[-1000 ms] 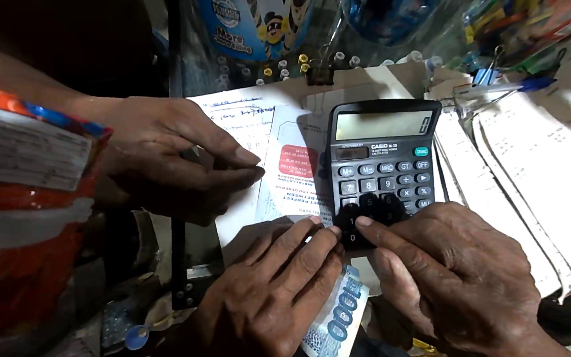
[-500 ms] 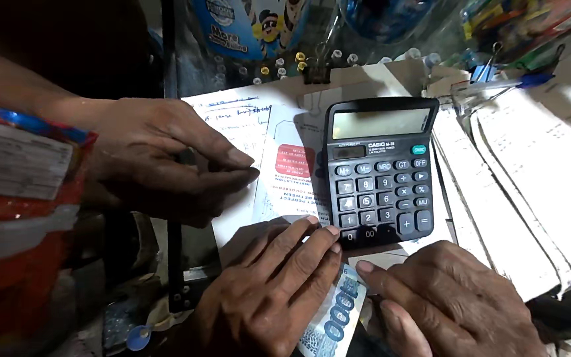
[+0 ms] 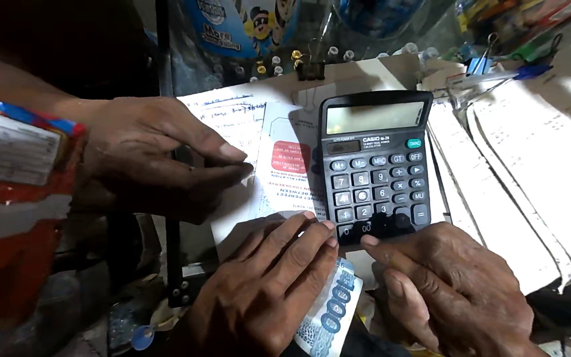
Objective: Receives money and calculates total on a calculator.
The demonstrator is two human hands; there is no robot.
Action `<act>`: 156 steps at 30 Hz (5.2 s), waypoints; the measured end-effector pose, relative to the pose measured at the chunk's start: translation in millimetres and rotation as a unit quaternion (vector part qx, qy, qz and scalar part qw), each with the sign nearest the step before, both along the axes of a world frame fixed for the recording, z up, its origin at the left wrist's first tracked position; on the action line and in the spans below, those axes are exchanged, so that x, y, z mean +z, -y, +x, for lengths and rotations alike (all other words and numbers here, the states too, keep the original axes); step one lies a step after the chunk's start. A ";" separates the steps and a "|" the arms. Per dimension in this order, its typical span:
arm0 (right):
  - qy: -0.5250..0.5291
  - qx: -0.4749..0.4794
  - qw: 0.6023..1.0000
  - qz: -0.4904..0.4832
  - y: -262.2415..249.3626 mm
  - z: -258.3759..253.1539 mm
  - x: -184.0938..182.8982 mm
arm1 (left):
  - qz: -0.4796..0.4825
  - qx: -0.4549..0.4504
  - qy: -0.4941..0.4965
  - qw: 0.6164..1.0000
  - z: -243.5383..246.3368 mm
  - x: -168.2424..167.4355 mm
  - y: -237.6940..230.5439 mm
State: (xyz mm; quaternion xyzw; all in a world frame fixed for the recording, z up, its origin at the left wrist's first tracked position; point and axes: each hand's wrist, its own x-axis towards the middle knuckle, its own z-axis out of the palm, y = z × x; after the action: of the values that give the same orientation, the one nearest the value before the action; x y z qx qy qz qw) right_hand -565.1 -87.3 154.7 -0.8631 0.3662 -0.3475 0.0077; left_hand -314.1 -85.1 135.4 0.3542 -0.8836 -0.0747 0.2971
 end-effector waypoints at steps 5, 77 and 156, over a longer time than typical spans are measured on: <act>-0.005 -0.007 1.000 -0.007 4.8 2.6 3.0 | -0.004 -0.003 -0.003 1.000 0.3 -0.6 0.7; -0.047 -0.132 0.990 -0.011 -7.5 -30.2 -4.5 | -0.017 0.019 0.043 0.999 -0.2 -1.3 0.6; -0.111 -0.179 0.977 0.014 45.7 -26.0 35.0 | -0.025 0.018 0.016 0.999 -2.8 -0.8 2.1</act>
State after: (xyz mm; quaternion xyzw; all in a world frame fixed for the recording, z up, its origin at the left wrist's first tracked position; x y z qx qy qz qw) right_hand -591.2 -133.0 189.8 -0.8165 0.5186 -0.2396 -0.0831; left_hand -316.9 -87.2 134.6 0.3636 -0.8833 -0.0414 0.2930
